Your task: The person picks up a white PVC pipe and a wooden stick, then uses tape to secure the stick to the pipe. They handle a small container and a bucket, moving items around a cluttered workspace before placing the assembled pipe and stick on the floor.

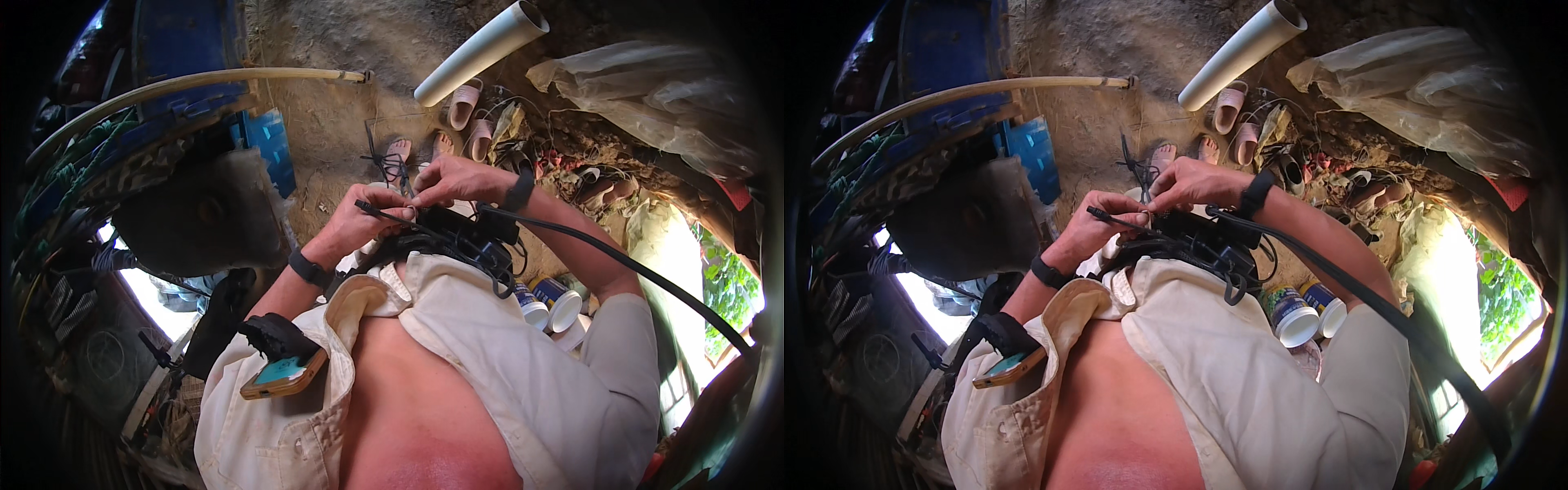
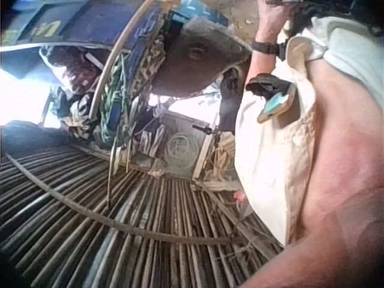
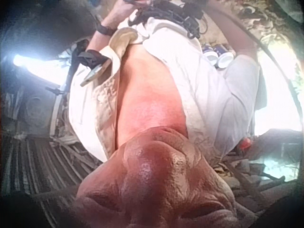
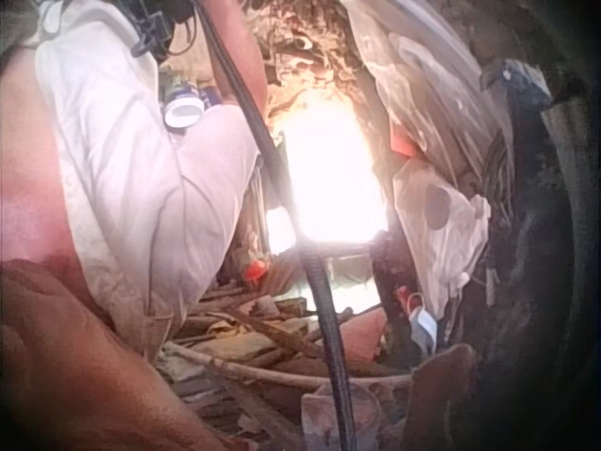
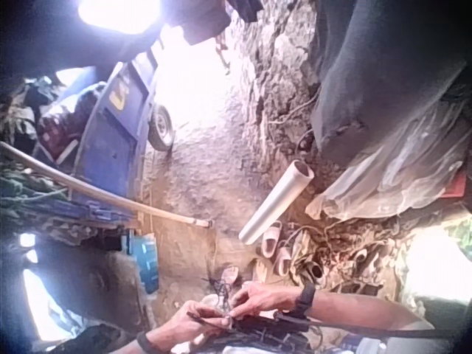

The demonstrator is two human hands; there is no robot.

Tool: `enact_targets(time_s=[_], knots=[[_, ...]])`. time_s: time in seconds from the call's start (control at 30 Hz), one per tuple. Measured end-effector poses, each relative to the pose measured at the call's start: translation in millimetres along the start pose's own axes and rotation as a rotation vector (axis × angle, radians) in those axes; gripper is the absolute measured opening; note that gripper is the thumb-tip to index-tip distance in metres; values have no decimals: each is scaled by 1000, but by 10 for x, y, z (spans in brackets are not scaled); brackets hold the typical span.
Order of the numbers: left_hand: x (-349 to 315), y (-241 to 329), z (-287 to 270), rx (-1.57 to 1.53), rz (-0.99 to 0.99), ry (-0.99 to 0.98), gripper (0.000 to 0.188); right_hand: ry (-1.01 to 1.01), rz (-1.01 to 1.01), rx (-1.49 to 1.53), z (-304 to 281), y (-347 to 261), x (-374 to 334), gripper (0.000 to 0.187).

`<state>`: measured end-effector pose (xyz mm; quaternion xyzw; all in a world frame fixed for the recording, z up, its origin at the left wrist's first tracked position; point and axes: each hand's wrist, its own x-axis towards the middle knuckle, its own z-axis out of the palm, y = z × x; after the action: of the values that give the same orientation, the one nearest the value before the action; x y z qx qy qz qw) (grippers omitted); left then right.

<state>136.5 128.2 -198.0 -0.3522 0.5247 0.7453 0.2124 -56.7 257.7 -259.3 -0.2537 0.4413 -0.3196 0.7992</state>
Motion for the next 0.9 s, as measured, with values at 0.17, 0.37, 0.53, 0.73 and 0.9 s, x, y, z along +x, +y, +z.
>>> enact_targets(time_s=[0.17,0.37,0.53,0.73,0.9], knots=[[47,77,97,-102,-24,6,18,16,-36,93,-18,35,-156,20],[152,135,202,-154,-123,42,17,62,-50,240,-59,118,-299,19],[231,174,173,-108,-162,-51,17,107,-53,88,-98,245,-359,22],[251,169,30,50,-177,-103,23,-17,24,-50,-189,363,-544,59],[227,103,-98,-222,-226,-89,24,30,128,-137,-228,456,-531,70]])
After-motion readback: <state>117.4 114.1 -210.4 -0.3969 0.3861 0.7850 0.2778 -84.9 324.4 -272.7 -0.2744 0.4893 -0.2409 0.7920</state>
